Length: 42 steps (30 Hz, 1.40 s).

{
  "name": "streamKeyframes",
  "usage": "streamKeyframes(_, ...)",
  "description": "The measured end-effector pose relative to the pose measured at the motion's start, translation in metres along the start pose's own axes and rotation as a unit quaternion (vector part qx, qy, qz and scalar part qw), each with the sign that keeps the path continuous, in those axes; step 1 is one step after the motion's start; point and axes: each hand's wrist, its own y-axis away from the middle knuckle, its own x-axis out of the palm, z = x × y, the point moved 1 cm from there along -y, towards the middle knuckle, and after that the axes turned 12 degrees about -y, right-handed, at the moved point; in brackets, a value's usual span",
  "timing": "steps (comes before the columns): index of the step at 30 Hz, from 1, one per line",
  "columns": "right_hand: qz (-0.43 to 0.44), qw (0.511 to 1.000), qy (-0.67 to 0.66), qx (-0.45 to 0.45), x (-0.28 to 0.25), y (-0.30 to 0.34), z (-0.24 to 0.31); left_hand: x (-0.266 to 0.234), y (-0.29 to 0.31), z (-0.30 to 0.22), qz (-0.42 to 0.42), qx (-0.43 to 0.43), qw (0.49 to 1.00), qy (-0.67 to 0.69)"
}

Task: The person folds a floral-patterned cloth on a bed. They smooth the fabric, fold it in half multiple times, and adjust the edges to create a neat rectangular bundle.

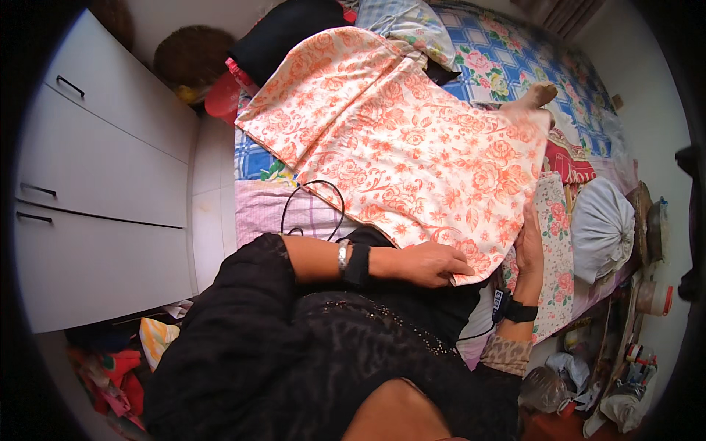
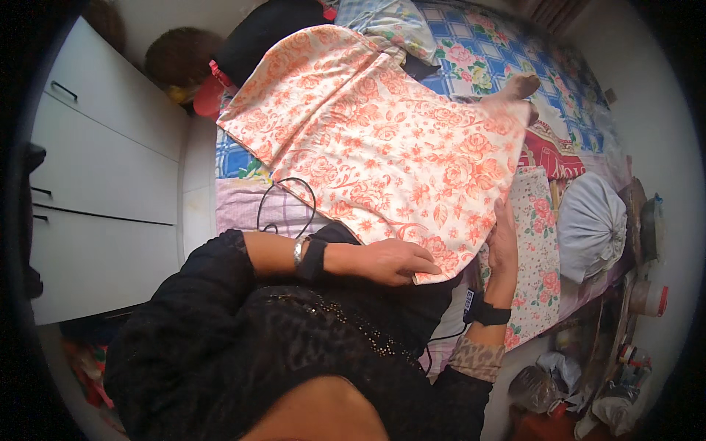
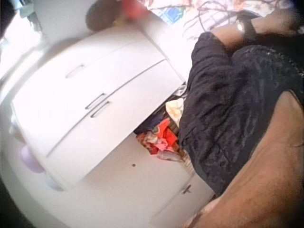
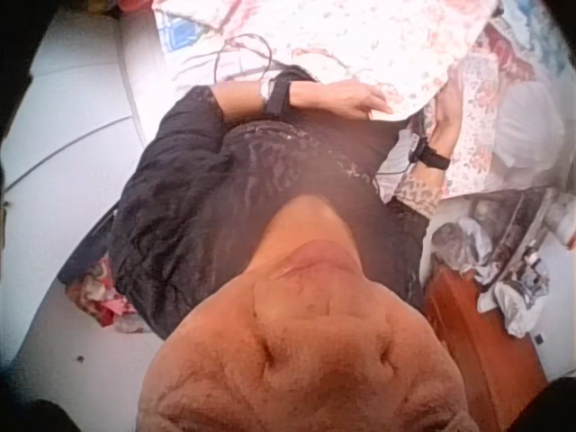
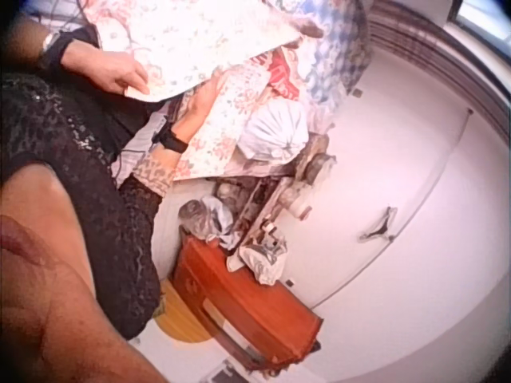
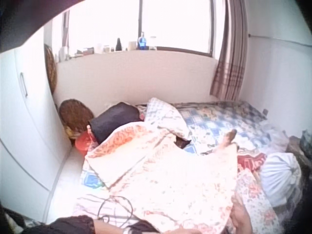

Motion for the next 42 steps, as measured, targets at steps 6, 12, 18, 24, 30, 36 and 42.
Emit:
streamKeyframes(6,-0.064,0.997,0.030,0.025,-0.017,-0.069,0.002,-0.017,0.035,0.017,0.019,-0.012,1.000,0.020)
streamKeyframes(12,0.027,0.992,0.076,-0.092,-0.015,-0.094,0.023,-0.076,0.126,0.059,0.004,-0.201,0.978,-0.058)
streamKeyframes(18,-0.091,0.995,0.034,-0.008,-0.039,-0.093,-0.013,-0.118,0.240,0.112,-0.227,-0.479,0.843,0.093)
streamKeyframes(24,-0.047,0.993,0.081,-0.070,-0.045,-0.078,-0.019,-0.125,0.228,0.187,-0.261,-0.517,0.815,-0.035)
streamKeyframes(30,-0.075,0.983,0.146,-0.080,-0.029,-0.038,-0.015,-0.110,0.208,0.225,-0.308,-0.469,0.758,-0.333)
streamKeyframes(36,-0.090,0.977,0.174,-0.080,-0.034,-0.025,-0.023,-0.114,0.206,0.220,-0.193,-0.567,0.778,-0.190)
streamKeyframes(42,-0.157,0.903,0.299,-0.266,-0.016,-0.014,0.001,-0.150,0.148,0.170,-0.249,-0.537,0.802,-0.081)
